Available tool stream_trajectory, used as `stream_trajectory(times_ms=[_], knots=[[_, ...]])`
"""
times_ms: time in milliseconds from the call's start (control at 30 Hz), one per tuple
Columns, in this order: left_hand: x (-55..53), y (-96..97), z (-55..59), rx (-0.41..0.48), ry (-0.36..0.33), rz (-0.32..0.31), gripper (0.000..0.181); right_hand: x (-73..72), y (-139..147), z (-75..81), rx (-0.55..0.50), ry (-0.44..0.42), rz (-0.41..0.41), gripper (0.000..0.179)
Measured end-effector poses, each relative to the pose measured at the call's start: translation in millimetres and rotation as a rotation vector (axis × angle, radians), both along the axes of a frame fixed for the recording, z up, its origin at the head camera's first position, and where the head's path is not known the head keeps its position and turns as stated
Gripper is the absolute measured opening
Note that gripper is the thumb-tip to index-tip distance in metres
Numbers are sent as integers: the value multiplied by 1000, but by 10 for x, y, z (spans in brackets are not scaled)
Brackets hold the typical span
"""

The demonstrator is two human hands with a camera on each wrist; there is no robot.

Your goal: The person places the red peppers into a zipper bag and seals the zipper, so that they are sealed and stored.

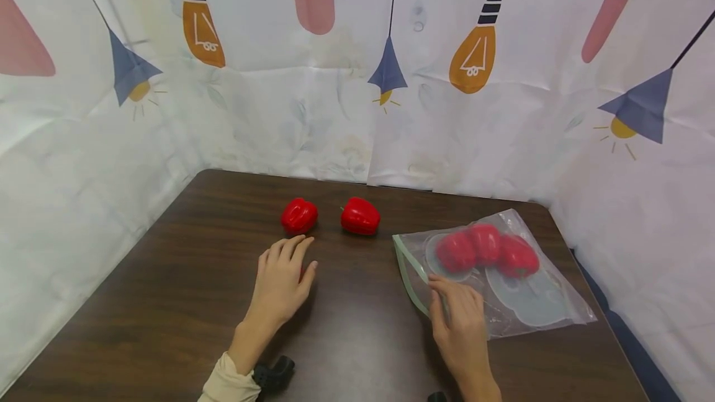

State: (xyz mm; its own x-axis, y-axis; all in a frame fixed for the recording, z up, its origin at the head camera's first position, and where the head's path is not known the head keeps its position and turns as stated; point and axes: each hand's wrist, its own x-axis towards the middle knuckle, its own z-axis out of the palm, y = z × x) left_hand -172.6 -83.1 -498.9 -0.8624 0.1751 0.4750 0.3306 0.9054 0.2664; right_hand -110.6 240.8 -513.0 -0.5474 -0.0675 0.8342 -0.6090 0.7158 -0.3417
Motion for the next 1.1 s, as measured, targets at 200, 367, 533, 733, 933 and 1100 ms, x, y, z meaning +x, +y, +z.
stream_trajectory(times_ms=[200,367,533,733,933,1100], knots=[[-1,-67,-54,3,-30,44,43,5,2,-1,0,-2,1,32],[1,-114,-46,5,-43,75,38,9,-8,2,-1,-6,1,35],[1,-127,-9,-2,-89,103,35,7,-15,16,-1,-8,4,34],[7,-132,-15,11,-115,131,36,14,-12,20,1,-19,3,30],[-15,-155,-21,106,-169,167,42,14,-10,20,-1,-17,2,29],[-35,-172,11,263,-275,198,41,16,-5,17,2,-21,-1,27]])
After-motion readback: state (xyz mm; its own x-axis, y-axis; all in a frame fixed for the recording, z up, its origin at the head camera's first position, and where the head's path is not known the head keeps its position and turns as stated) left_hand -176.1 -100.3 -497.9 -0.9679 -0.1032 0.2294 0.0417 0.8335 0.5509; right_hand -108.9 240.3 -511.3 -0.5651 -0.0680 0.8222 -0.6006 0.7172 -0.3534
